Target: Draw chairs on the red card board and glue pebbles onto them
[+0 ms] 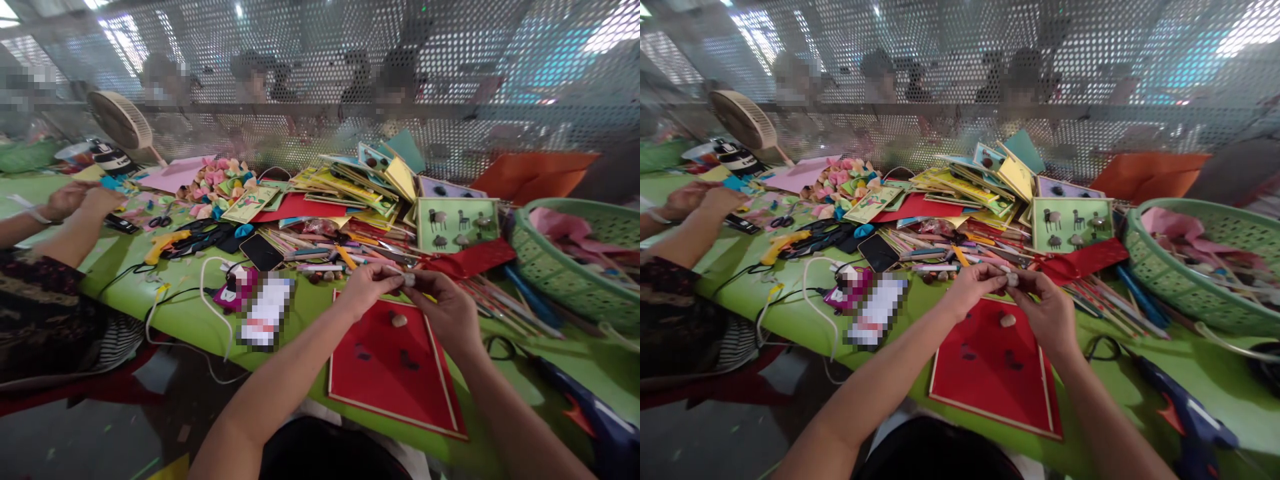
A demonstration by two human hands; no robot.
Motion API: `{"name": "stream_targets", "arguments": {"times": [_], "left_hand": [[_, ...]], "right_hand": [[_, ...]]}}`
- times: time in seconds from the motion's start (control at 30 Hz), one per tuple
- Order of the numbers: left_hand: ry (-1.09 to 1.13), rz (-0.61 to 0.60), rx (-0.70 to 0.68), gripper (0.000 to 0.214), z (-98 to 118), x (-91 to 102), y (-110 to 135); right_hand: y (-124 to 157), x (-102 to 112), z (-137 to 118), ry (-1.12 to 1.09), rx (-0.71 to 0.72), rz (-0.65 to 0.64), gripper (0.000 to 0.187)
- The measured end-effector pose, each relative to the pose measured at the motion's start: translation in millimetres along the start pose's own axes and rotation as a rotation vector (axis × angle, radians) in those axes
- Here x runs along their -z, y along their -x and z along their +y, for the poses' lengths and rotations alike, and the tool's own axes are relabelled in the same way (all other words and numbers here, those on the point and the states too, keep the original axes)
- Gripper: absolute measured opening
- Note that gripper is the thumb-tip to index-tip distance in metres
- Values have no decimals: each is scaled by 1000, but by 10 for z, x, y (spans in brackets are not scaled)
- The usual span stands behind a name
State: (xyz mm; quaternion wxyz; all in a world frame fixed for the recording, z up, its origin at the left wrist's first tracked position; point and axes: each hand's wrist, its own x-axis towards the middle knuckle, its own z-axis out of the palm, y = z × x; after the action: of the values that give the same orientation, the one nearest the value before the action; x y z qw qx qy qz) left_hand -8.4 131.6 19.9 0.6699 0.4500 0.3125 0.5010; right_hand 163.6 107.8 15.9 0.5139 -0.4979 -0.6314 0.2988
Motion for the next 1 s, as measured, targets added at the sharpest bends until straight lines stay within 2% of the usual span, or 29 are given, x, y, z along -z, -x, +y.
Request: {"name": "stream_targets", "arguments": {"times": [0.33, 0.57, 0.67, 0.87, 1.0], "left_hand": [[-44, 14, -6, 48, -58, 25, -36], [-157, 28, -50, 49, -55, 0, -29], [-248, 41, -77, 39, -43, -6, -18], [-532, 119, -161, 5, 85, -29, 87], [-661, 146, -198, 8, 162, -69, 141]], "right_hand": [[-1, -23, -3, -82, -32, 6, 35], [-11, -31, 16, -125, -23, 10, 35], [-3, -23, 33, -46, 12, 30, 33], [22, 10, 4, 270, 81, 55, 25], [24, 6, -54, 348, 139, 54, 19]]}}
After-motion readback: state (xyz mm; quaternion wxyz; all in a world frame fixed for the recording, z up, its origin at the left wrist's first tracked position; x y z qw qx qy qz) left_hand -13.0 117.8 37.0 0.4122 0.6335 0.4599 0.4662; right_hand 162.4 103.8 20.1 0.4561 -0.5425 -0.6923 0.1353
